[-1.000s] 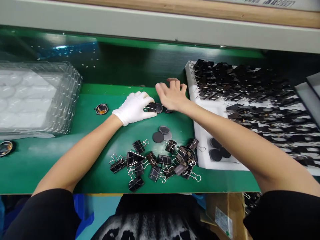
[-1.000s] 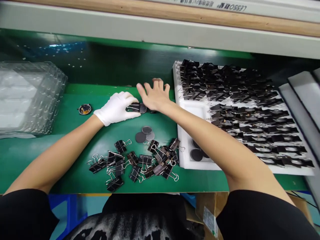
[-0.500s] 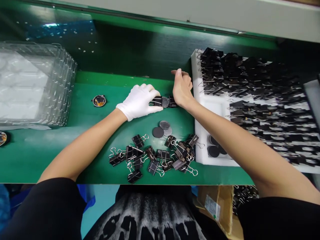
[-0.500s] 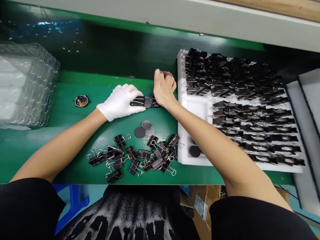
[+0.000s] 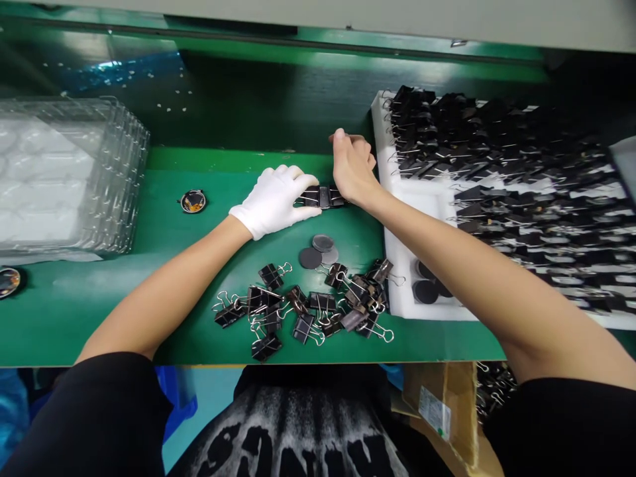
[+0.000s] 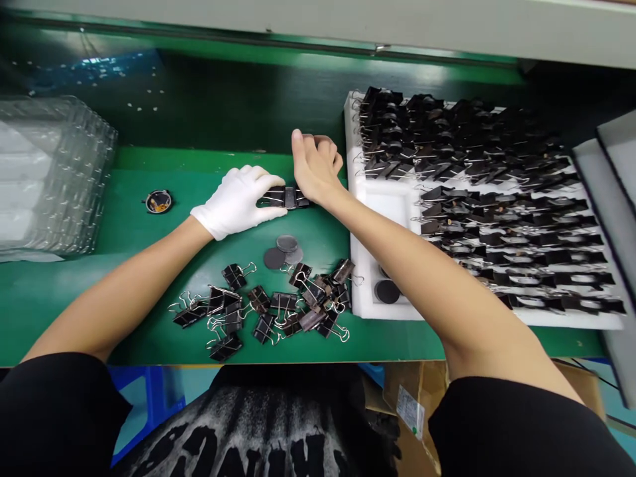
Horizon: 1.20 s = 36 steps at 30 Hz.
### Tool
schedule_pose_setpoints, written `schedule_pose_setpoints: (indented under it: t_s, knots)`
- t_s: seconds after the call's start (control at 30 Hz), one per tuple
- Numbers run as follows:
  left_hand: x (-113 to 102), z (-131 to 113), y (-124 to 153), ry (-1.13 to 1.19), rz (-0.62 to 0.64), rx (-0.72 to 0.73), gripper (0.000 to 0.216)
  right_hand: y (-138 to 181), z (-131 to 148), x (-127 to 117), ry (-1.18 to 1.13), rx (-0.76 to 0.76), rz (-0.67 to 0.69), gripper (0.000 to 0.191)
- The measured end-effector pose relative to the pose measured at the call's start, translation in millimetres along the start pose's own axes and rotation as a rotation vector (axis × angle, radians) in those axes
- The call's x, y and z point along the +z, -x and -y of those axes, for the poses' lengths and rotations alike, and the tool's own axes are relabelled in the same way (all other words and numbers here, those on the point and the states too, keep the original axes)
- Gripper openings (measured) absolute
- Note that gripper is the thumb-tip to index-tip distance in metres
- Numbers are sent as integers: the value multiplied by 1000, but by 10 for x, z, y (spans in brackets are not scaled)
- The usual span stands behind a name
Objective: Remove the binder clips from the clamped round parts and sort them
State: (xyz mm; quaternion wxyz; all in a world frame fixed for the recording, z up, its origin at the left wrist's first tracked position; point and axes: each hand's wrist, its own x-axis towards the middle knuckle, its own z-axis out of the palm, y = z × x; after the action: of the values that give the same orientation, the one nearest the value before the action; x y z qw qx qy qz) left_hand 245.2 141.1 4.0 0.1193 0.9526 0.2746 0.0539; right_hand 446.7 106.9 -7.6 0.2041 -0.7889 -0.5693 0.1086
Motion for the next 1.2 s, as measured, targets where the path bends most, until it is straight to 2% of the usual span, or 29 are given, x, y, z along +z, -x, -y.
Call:
schedule_pose_setpoints:
  t_s: [0.13, 0.23, 0.33, 0.4, 0.5, 0.6, 0.7, 0.83, 1.0, 1.1, 1.2]
  knots:
    - [-45, 21, 22, 97, -56, -25, 54, 41, 112, -232, -242, -38, 8, 84]
    - [-154, 19, 53, 301, -78, -92, 46, 204, 209, -516, -395, -110, 128, 63]
    - [-245, -15, 97, 442, -66, -165, 59, 398, 240, -701, -457, -205, 244, 49]
    - [-260, -48, 123, 402, -68, -200, 66, 480, 218, -712, -515, -200, 294, 39]
    - [-223, -77, 146, 173, -87, -163, 55, 520, 167, -618, -637, -127, 348, 25]
    - [-174, -56, 147, 18, -79, -86, 47, 529, 131, -522, -726, -88, 346, 21]
    - [-160, -12, 135, -30, -59, -41, 48, 546, 108, -480, -770, -84, 340, 20]
    - [-173, 3, 130, -36, -55, -11, 46, 570, 82, -443, -729, -111, 337, 19]
    - [-121, 3, 176, 63, -50, -8, 45, 644, 110, -515, -354, -316, 254, 19]
    - [-67, 39, 204, 306, -131, -24, 52, 687, 12, -804, -225, -374, 214, 18]
    - [-37, 70, 203, 514, -199, -53, 57, 706, -307, -1258, -180, -378, 129, 24]
